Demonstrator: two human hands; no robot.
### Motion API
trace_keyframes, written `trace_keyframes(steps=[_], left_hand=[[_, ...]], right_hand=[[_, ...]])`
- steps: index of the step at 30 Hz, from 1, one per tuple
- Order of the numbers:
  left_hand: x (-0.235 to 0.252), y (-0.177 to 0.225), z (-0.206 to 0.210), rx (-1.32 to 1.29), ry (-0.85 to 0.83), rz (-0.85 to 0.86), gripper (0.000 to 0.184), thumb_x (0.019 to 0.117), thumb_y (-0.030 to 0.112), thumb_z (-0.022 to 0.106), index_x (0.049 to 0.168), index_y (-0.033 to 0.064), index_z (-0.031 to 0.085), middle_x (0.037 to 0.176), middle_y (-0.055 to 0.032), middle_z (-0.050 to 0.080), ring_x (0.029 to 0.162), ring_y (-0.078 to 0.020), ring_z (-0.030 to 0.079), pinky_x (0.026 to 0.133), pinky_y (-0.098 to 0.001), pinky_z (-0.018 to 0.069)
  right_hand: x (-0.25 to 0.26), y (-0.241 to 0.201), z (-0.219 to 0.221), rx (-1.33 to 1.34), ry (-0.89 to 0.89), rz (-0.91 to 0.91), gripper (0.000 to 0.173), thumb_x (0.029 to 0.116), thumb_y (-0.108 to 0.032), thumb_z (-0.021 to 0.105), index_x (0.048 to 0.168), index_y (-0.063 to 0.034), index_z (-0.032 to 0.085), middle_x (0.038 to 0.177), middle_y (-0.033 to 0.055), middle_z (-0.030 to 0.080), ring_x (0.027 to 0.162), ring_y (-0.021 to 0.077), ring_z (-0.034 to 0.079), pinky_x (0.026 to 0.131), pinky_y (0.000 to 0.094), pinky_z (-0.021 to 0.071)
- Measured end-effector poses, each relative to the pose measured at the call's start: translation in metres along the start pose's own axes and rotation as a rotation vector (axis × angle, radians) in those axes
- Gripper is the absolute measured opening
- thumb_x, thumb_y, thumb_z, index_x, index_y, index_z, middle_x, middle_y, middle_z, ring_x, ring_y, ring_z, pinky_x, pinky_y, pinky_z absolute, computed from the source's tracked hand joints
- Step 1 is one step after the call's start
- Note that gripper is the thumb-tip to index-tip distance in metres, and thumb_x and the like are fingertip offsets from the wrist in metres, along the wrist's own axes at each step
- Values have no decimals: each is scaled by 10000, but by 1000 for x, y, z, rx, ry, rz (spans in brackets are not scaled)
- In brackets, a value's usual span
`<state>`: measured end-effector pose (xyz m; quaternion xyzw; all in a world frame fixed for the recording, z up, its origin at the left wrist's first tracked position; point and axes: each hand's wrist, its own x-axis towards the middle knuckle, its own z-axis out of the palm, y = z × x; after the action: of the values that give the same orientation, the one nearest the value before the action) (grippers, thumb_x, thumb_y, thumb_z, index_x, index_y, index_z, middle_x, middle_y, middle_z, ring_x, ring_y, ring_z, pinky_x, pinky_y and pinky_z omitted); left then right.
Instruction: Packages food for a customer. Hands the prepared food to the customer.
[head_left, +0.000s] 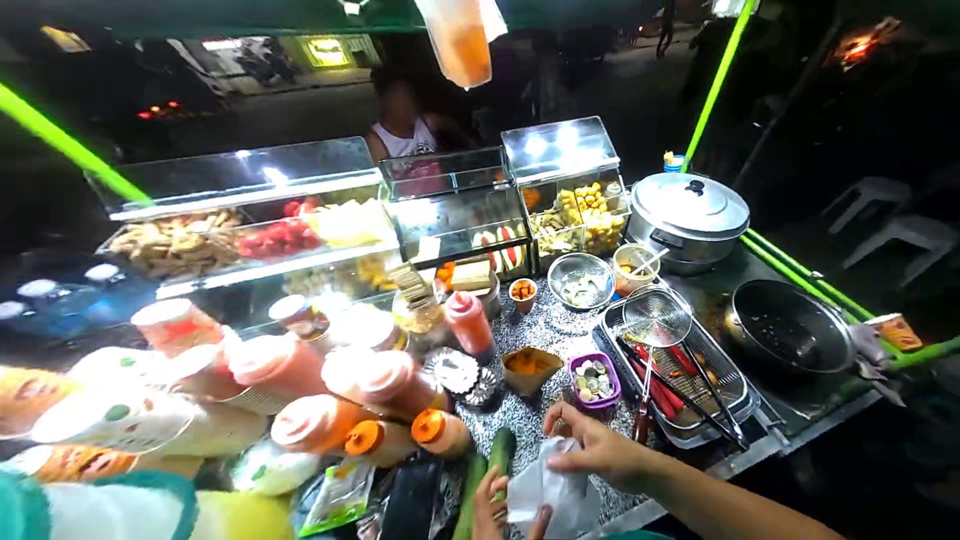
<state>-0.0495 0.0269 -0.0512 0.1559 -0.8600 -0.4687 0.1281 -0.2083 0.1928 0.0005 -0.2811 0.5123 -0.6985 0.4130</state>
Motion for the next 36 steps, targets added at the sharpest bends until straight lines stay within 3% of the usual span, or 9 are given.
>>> trace_keyframes(steps=[3, 5, 8, 11, 15, 19, 27, 34, 36], left_hand=[[19, 19, 3, -118, 19, 76, 543, 885, 66, 672, 1365, -122, 500, 999, -203, 734, 859, -265, 734, 778, -464, 599], [34, 24, -6, -434, -6, -148, 463, 939, 33, 525, 1384, -59, 440, 946, -92, 702, 779, -115, 690, 711, -314, 588], [42, 26, -31, -918, -201, -274, 359, 974, 76, 464, 1332, 93, 450, 1052, -15, 707, 884, -111, 715, 787, -325, 616], [28, 16, -48, -269, -444, -8, 241, 1025, 112, 547, 1232, 53, 656, 1207, -42, 684, 1098, -111, 647, 990, -318, 519], [12, 1, -56, 484, -370, -400, 325, 987, 5, 502, 1215, 56, 728, 1223, -313, 641, 1192, -490, 598, 1001, -630, 459], [-28, -5, -54, 369, -239, -409, 337, 968, -3, 500, 1182, 67, 750, 1128, -270, 676, 1030, -439, 666, 901, -606, 509], [-90, -12, -43, 298, 23, -377, 328, 894, -36, 537, 1122, 27, 764, 1050, -274, 699, 901, -450, 697, 775, -622, 545], [-78, -9, -44, 141, -106, -408, 309, 933, -18, 554, 1181, -3, 736, 1131, -293, 694, 1020, -459, 692, 905, -626, 536], [-65, -10, -43, 138, -180, -365, 317, 943, 0, 553, 1202, 22, 733, 1144, -270, 693, 1033, -433, 692, 908, -606, 540]], right_hand=[[-2, 0, 13, -259, -261, -170, 382, 935, -84, 665, 1267, 19, 506, 1158, 82, 604, 1034, 84, 615, 916, 292, 529], [-1, -2, 11, -600, -254, -171, 235, 898, -33, 668, 1111, 61, 703, 1131, 255, 606, 1025, 304, 599, 890, 446, 513], [8, -4, -1, -1226, -22, 321, 227, 959, -29, 577, 1125, 19, 725, 1313, 329, 563, 1022, 479, 664, 868, 633, 546], [17, 2, -11, -1427, -211, 717, 299, 1012, -44, 522, 1260, 5, 682, 1483, 320, 454, 1158, 526, 604, 955, 676, 487], [39, -8, -19, -1151, -541, 407, 325, 1005, -213, 653, 1261, -21, 706, 1349, 294, 566, 1202, 424, 584, 1018, 568, 466], [107, 20, 9, -1090, -196, -30, 384, 991, -245, 680, 1283, 4, 664, 1196, 217, 664, 1062, 333, 670, 933, 491, 551], [196, 115, 38, -922, -20, -129, 828, 777, -203, 885, 1441, 70, 473, 1347, 281, 599, 1262, 382, 600, 1078, 530, 481], [112, -9, 38, -240, 129, -428, 724, 738, -205, 901, 1317, -81, 485, 1124, -113, 725, 1031, 8, 694, 925, 257, 602], [96, -14, 38, -260, 56, -417, 695, 723, -216, 908, 1299, -69, 547, 1145, -79, 735, 1072, 37, 692, 953, 278, 594]])
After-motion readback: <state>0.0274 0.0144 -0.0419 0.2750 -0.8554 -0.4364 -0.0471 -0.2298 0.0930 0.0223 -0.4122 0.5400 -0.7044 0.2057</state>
